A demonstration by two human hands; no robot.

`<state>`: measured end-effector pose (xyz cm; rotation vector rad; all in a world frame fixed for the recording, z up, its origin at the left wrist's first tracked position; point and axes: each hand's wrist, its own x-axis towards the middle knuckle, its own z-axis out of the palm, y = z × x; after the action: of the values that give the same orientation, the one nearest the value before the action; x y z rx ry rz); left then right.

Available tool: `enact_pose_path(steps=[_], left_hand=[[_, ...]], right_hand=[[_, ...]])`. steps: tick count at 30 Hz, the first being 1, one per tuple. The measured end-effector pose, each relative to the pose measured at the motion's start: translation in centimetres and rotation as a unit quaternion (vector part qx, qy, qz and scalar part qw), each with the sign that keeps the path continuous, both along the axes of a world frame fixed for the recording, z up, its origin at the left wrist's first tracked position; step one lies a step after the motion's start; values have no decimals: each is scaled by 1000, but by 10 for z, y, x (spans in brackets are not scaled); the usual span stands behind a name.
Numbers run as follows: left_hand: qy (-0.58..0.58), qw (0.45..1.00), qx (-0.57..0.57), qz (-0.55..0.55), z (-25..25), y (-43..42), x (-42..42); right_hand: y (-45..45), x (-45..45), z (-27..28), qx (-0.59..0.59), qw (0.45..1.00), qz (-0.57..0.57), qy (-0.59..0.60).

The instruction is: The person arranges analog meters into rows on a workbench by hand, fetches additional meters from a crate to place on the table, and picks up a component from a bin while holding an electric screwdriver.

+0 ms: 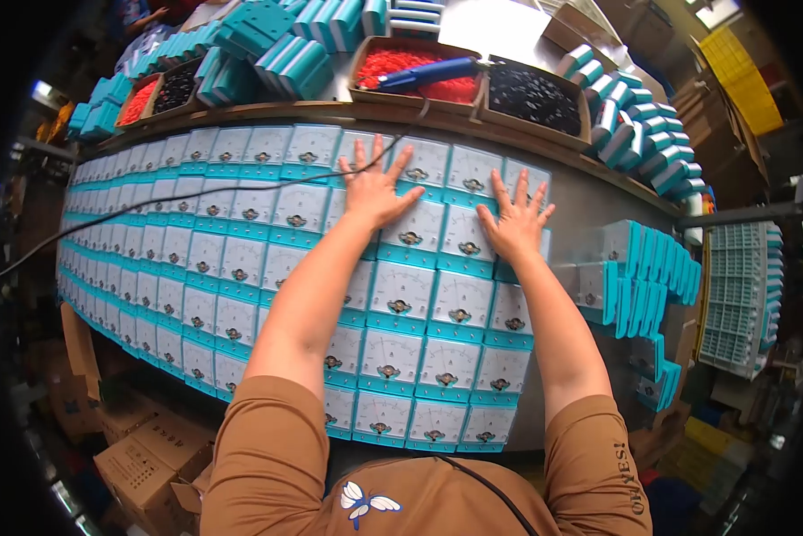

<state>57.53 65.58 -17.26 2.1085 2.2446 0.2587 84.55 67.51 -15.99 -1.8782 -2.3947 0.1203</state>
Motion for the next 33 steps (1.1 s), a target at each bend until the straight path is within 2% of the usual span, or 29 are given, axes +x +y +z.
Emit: enact_pose_path(steps=[5, 8, 9, 13, 17, 20, 22, 25, 26, 29, 31, 33], left_hand=[[-63, 998, -30, -8, 3, 1, -12], [-75, 992, 60, 81, 1, 7, -52], [-36, 990, 79, 112, 2, 5, -65], [-2, 992, -38, 122, 18, -12, -78], [-18, 993, -52, 107, 20, -20, -82], [-33, 995, -4, 95, 5, -53, -59], [-76, 997, 1, 16, 5, -100, -27], [-172, 978, -12, -119, 25, -190, 29], [-192, 967, -20, -166, 34, -218, 46], [-235, 924, -46, -299, 41, -291, 98], [-248, 887, -73, -383, 45, -321, 125], [-237, 894, -90, -369, 53, -333, 145]], right_hand=[[0, 0, 0, 8, 1000, -4, -10], [-3, -1, 3, 8, 1000, -10, -17], [-4, -1, 3, 7, 1000, -11, -18], [-2, -3, 2, 6, 999, -13, -32], [0, -6, 3, -7, 997, -24, -69], [-4, -9, 12, -16, 992, -25, -119], [-7, -9, 6, 24, 994, -23, -106], [-53, -3, 27, 37, 988, 18, 151], [-80, 0, 51, 40, 977, 54, 202], [-160, 41, 78, 25, 967, 92, 236], [-202, 80, 84, -6, 970, 71, 234], [-243, 128, 99, -27, 974, 22, 224]])
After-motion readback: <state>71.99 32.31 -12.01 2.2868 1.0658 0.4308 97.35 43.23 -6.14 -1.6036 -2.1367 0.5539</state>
